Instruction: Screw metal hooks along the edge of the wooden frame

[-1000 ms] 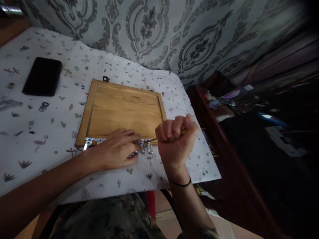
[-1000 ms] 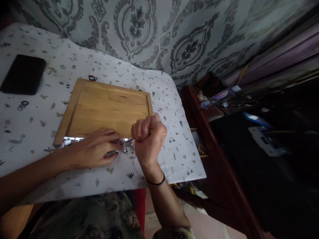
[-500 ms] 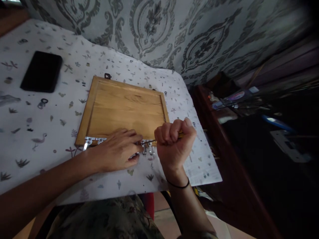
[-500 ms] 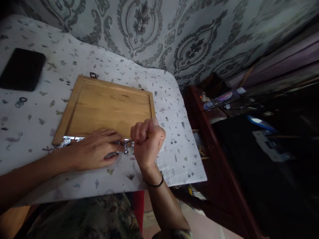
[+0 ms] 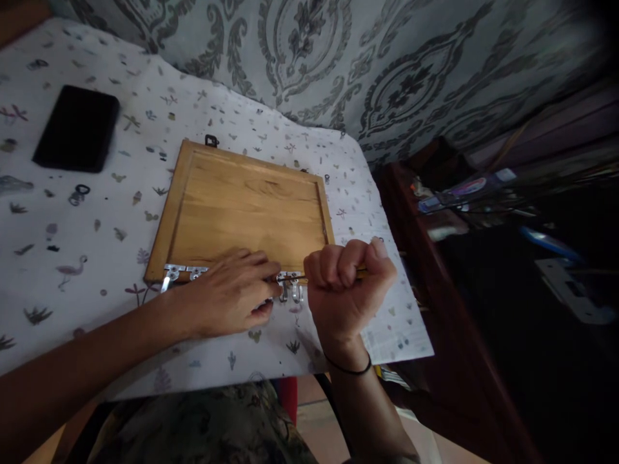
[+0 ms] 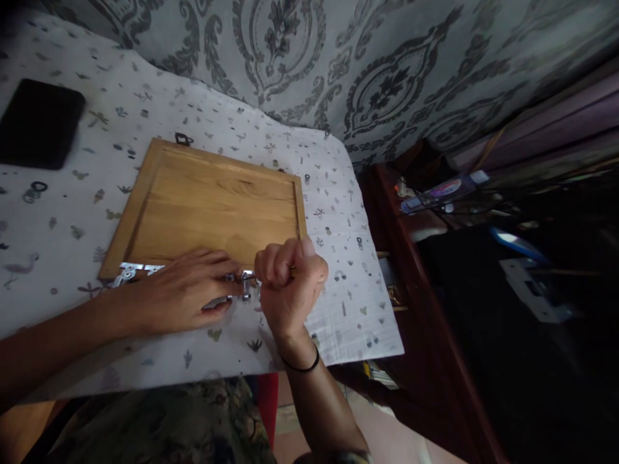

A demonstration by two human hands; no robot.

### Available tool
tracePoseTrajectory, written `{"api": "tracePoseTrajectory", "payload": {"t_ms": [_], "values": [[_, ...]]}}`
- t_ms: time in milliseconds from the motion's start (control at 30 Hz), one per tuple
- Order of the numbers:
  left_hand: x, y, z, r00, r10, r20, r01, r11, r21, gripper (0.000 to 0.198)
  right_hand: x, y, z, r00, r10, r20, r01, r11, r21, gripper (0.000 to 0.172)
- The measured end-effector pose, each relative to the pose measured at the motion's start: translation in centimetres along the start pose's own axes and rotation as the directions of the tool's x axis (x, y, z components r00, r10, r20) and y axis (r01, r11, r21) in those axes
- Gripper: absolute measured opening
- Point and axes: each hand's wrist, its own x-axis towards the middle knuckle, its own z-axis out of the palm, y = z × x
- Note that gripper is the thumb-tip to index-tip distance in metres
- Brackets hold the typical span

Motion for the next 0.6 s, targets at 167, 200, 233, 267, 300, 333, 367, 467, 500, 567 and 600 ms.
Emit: {"api": "tracePoseTrajectory", "payload": {"t_ms": [167, 200, 233, 267, 300, 333, 367, 467, 500, 567, 600], "values": [[0.0, 0.0, 0.0, 1.000, 0.003, 0.016, -0.003, 1.000, 0.018, 0.012, 0.3, 0.1, 0.3, 1.000, 0.002, -0.029, -0.003, 1.000, -0.031, 0.053], [0.0, 0.0, 0.0, 1.000, 0.001, 0.014, -0.002, 1.000, 0.019, 0.012, 0.3, 0.1, 0.5, 0.998, -0.013, -0.064, 0.011, 0.999, -0.033, 0.051], [0.0, 0.0, 0.0, 1.000, 0.000, 0.009, 0.000, 1.000, 0.020, 0.012, 0.2, 0.2, 0.7, 0.993, -0.039, -0.108, 0.035, 0.999, -0.037, 0.050], [0.0, 0.0, 0.1, 1.000, 0.000, 0.002, 0.000, 1.000, 0.021, 0.012, 0.0, 0.2, 1.0, 0.985, -0.073, -0.155, 0.067, 0.997, -0.044, 0.050], [-0.1, 0.0, 0.1, 1.000, 0.001, -0.005, -0.001, 1.000, 0.021, 0.013, -0.1, 0.3, 1.2, 0.974, -0.112, -0.198, 0.103, 0.993, -0.053, 0.049], [-0.1, 0.0, 0.1, 1.000, 0.004, -0.010, -0.004, 1.000, 0.021, 0.013, -0.3, 0.4, 1.4, 0.963, -0.147, -0.226, 0.136, 0.989, -0.063, 0.050], [-0.1, 0.0, 0.2, 1.000, 0.008, -0.013, -0.008, 1.000, 0.019, 0.013, -0.5, 0.5, 1.6, 0.957, -0.173, -0.235, 0.160, 0.985, -0.071, 0.052], [-0.1, 0.0, 0.1, 1.000, 0.014, -0.015, -0.014, 1.000, 0.007, 0.011, -0.8, 0.8, 1.4, 0.972, -0.167, -0.163, 0.160, 0.986, -0.055, 0.051], [0.0, 0.0, 0.1, 1.000, 0.013, -0.010, -0.013, 1.000, 0.006, 0.011, -0.8, 0.8, 1.1, 0.983, -0.134, -0.122, 0.129, 0.990, -0.050, 0.046], [0.0, 0.0, 0.0, 1.000, 0.011, 0.000, -0.011, 1.000, 0.014, 0.010, -0.3, 0.9, 0.1, 0.998, -0.049, -0.025, 0.048, 0.998, -0.049, 0.029], [0.0, 0.0, -0.1, 1.000, 0.011, 0.006, -0.011, 1.000, 0.022, 0.010, 0.0, 0.8, -0.5, 1.000, -0.014, 0.025, 0.016, 0.998, -0.057, 0.022]]}}
